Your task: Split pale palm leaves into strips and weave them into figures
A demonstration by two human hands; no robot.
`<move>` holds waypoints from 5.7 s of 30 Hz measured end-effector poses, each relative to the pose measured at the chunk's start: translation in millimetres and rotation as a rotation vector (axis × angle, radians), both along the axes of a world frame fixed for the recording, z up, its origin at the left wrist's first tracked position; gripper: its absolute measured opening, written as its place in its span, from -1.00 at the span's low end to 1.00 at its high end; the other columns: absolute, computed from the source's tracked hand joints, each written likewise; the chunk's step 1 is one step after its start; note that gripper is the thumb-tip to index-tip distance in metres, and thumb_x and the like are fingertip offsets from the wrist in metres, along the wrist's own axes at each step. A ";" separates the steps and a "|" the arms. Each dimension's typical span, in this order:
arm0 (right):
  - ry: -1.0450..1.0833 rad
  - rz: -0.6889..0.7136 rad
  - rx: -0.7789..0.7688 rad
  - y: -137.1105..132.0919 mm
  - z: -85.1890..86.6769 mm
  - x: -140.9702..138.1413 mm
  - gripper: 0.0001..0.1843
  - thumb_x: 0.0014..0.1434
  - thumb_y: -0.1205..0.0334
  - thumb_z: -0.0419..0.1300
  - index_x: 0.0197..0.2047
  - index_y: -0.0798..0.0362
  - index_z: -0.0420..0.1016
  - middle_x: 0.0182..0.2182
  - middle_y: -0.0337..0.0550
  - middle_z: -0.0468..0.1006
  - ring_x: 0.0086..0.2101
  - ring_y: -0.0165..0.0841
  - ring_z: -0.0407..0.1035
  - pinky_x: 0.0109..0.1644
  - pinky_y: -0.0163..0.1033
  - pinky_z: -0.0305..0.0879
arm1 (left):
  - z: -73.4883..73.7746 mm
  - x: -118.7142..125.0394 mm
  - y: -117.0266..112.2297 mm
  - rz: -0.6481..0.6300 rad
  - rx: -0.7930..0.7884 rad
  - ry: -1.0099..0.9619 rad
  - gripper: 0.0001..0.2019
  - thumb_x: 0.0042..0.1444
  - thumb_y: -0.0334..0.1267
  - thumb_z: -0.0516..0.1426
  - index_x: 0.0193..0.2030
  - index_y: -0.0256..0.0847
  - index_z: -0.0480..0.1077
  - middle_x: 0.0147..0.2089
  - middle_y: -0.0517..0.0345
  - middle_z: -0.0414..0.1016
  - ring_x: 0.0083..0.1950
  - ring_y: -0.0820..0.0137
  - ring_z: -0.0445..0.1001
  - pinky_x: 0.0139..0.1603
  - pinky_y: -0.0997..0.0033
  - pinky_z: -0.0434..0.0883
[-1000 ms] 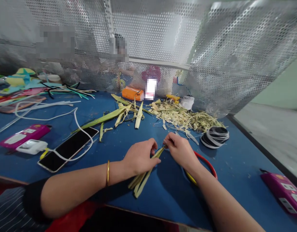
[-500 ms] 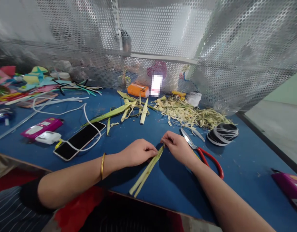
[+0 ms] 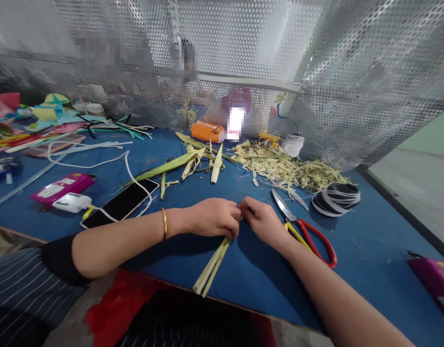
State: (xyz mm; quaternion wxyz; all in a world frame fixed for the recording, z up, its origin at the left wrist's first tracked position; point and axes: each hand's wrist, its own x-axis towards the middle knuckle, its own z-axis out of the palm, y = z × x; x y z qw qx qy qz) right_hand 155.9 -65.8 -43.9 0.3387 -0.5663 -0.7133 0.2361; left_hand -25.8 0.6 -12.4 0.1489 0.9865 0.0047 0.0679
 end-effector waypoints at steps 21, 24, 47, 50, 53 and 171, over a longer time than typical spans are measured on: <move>0.009 0.005 -0.020 0.3 -2.3 -0.4 -0.84 0.19 0.35 0.02 -0.41 0.02 0.32 -0.50 -0.27 0.41 -0.44 -0.39 0.28 -0.35 -0.34 0.14 | -11.4 1.0 1.7 0.039 -0.217 -0.104 -0.94 0.00 -0.28 0.32 -0.36 -0.13 0.56 -0.38 0.17 0.50 -0.23 0.36 0.41 -0.18 0.41 0.25; 0.008 0.008 -0.021 0.4 -2.7 -0.5 -0.84 0.18 0.38 0.01 -0.41 0.02 0.32 -0.49 -0.27 0.41 -0.43 -0.40 0.29 -0.33 -0.34 0.15 | -16.2 3.0 4.8 0.001 -0.196 -0.096 -0.93 0.07 -0.31 0.27 -0.41 -0.17 0.50 -0.38 0.16 0.50 -0.23 0.36 0.39 -0.19 0.42 0.25; -0.357 0.019 0.298 -8.5 13.0 6.3 -0.73 0.30 0.32 0.01 -0.28 -0.03 0.53 -0.06 -0.03 0.50 -0.29 -0.34 0.44 -0.27 -0.27 0.29 | -16.0 26.3 -3.9 0.949 -1.425 -0.212 -0.74 0.13 -0.22 0.14 -0.53 -0.28 0.33 -0.60 0.24 0.36 -0.62 0.55 0.31 -0.54 0.51 0.28; -0.291 0.044 0.314 -10.0 17.9 5.5 -0.75 0.30 0.29 0.05 -0.28 -0.04 0.56 -0.33 -0.13 0.54 -0.36 -0.36 0.41 -0.28 -0.29 0.26 | -17.0 25.1 -2.1 0.900 -1.447 -0.204 -0.80 0.10 -0.25 0.17 -0.50 -0.29 0.37 -0.57 0.22 0.40 -0.62 0.55 0.33 -0.54 0.50 0.31; -0.039 0.021 0.175 -8.4 17.5 2.3 -0.81 0.26 0.26 0.12 -0.34 0.00 0.54 -0.43 -0.19 0.53 -0.40 -0.38 0.41 -0.29 -0.30 0.28 | -16.1 23.2 -3.2 0.852 -1.449 -0.202 -0.82 0.07 -0.28 0.18 -0.50 -0.29 0.39 -0.57 0.21 0.42 -0.61 0.55 0.34 -0.53 0.49 0.34; 0.280 -0.091 -0.113 8.2 -10.1 9.7 -0.82 0.06 0.38 0.15 -0.31 0.01 0.57 -0.33 -0.21 0.51 -0.47 -0.40 0.48 -0.31 -0.27 0.38 | -32.3 18.6 3.9 0.496 0.197 -0.432 -0.89 0.21 -0.32 0.08 -0.34 -0.20 0.38 -0.33 0.15 0.53 -0.27 0.41 0.44 -0.26 0.44 0.32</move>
